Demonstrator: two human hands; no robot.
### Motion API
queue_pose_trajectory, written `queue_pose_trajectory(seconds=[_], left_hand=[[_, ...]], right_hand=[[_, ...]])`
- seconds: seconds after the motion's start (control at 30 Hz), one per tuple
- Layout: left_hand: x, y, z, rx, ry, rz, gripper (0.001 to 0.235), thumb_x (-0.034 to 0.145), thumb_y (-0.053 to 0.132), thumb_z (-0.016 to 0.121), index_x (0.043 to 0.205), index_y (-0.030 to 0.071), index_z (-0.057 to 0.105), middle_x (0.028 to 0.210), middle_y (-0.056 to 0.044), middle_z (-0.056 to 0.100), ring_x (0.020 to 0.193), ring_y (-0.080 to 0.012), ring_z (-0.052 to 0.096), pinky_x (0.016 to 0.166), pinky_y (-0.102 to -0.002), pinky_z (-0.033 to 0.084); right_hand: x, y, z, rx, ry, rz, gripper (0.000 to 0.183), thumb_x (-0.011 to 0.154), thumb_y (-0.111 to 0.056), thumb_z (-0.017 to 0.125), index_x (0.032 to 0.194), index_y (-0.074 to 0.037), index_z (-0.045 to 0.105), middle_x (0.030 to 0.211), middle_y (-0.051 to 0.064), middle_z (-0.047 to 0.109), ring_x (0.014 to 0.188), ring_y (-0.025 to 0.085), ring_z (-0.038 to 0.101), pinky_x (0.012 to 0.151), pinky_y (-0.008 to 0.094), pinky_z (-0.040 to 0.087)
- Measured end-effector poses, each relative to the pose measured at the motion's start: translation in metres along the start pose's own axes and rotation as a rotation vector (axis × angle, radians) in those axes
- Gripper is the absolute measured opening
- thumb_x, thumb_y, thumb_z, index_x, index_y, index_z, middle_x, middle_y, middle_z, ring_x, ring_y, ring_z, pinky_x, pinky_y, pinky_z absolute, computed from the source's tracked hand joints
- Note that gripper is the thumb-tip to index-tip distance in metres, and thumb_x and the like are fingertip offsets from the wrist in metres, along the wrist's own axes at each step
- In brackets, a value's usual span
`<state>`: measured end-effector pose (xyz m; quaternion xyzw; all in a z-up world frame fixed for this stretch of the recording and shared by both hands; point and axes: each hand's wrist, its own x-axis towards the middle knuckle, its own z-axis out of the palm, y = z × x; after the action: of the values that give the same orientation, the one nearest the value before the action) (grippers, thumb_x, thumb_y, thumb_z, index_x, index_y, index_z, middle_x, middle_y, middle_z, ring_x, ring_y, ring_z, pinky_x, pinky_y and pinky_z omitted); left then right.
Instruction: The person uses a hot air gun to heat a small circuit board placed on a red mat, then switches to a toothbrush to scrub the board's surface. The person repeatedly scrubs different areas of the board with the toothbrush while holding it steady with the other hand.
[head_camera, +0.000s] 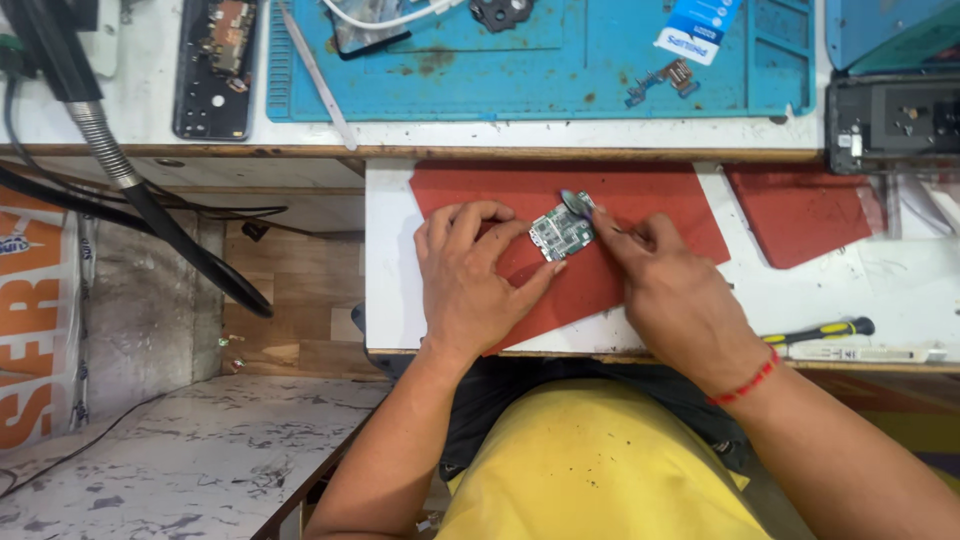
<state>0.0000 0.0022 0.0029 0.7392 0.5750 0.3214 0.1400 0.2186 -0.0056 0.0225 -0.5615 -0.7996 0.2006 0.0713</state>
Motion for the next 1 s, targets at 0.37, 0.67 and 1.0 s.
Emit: queue_pose_trajectory(seconds=[0.37,0.67,1.0], left_hand=[[0.002,0.002,0.000,0.002,0.016,0.007,0.041,0.072,0.038,0.091,0.101,0.012,0.077,0.113,0.001,0.063,0.114,-0.0245,0.052,0.101,-0.045,0.037],[0.000,0.003,0.000,-0.012,0.010,-0.011,0.041,0.071,0.038,0.091,0.100,0.012,0.078,0.114,0.001,0.062,0.116,-0.0247,0.051,0.102,-0.045,0.036],[0.001,-0.002,0.003,-0.033,0.049,-0.017,0.042,0.069,0.042,0.090,0.098,0.014,0.077,0.112,0.001,0.062,0.115,-0.0244,0.052,0.102,-0.045,0.036]], right_hand=[[0.000,0.000,-0.010,-0.052,-0.007,0.036,0.067,0.083,0.002,0.049,0.148,-0.017,0.054,0.106,0.016,0.061,0.072,0.041,0.066,0.063,0.051,0.055],[0.006,0.011,-0.018,-0.115,0.002,-0.047,0.062,0.086,-0.002,0.052,0.144,-0.021,0.060,0.110,0.014,0.064,0.071,0.036,0.069,0.063,0.048,0.057],[0.016,0.003,-0.022,-0.122,-0.051,-0.072,0.071,0.082,0.000,0.055,0.148,-0.026,0.056,0.108,0.013,0.063,0.069,0.038,0.068,0.062,0.047,0.056]])
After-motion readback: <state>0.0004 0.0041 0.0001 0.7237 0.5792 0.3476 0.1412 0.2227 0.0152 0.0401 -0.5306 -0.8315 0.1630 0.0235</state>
